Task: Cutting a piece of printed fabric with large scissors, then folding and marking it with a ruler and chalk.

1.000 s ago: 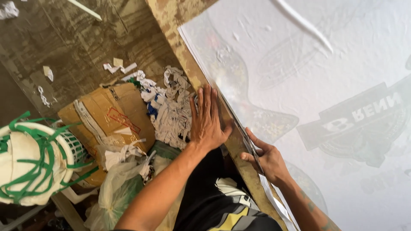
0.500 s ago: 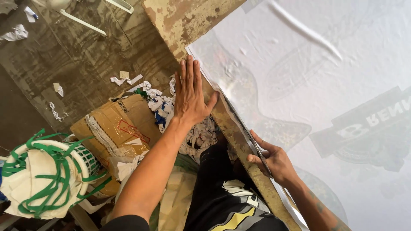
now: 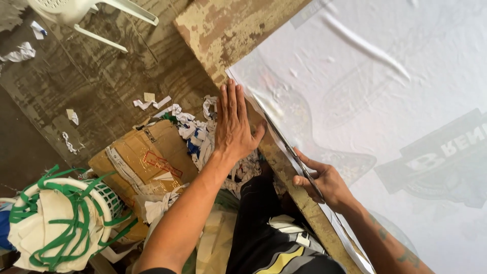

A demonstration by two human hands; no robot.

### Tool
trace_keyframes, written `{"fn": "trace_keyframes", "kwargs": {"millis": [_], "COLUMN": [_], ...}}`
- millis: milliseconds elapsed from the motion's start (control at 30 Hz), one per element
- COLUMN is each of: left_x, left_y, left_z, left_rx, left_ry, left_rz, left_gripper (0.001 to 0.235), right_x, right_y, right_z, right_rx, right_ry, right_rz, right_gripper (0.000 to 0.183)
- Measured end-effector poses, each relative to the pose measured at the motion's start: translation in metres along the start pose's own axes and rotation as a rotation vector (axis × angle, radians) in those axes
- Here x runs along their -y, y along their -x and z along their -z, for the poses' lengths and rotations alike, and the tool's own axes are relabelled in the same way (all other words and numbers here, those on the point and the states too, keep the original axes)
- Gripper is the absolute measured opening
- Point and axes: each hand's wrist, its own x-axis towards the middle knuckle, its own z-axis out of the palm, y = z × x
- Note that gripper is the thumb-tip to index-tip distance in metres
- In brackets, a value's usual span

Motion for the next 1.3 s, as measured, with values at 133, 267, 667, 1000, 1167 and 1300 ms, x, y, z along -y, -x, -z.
{"fn": "trace_keyframes", "kwargs": {"millis": [133,267,667,1000,1167,1300], "left_x": [-0.001,-0.003,-0.006,-0.005,-0.007,-0.003], "left_y": [0.001,-0.003,-0.008,-0.005,-0.004,0.018], "left_z": [0.001,0.013,0.019,0.015,0.021,0.011], "left_rx": [0.026,0.022,0.031,0.035,0.089,0.073], "left_ry": [0.061,0.073,0.117,0.302,0.157,-0.053], "left_rz": [0.021,-0.012,0.002,0.049,0.049,0.056], "left_gripper": [0.111,0.108,0.107,0.108,0.107,0.106], "right_x": [0.024,0.028,0.062,0.076,0.069,0.071], "right_y": [-0.006,-0.021,-0.028,-0.032,-0.035,-0.029], "right_z": [-0.011,-0.017,-0.034,-0.043,-0.043,-0.058], "right_rx": [0.021,0.053,0.065,0.067,0.053,0.066], "right_ry": [0.078,0.041,-0.013,0.043,0.027,0.051], "right_rz": [-0.009,0.019,0.025,0.056,0.124,0.157], "right_gripper": [0.079,0.082,0.078,0.079,0.080,0.080]}}
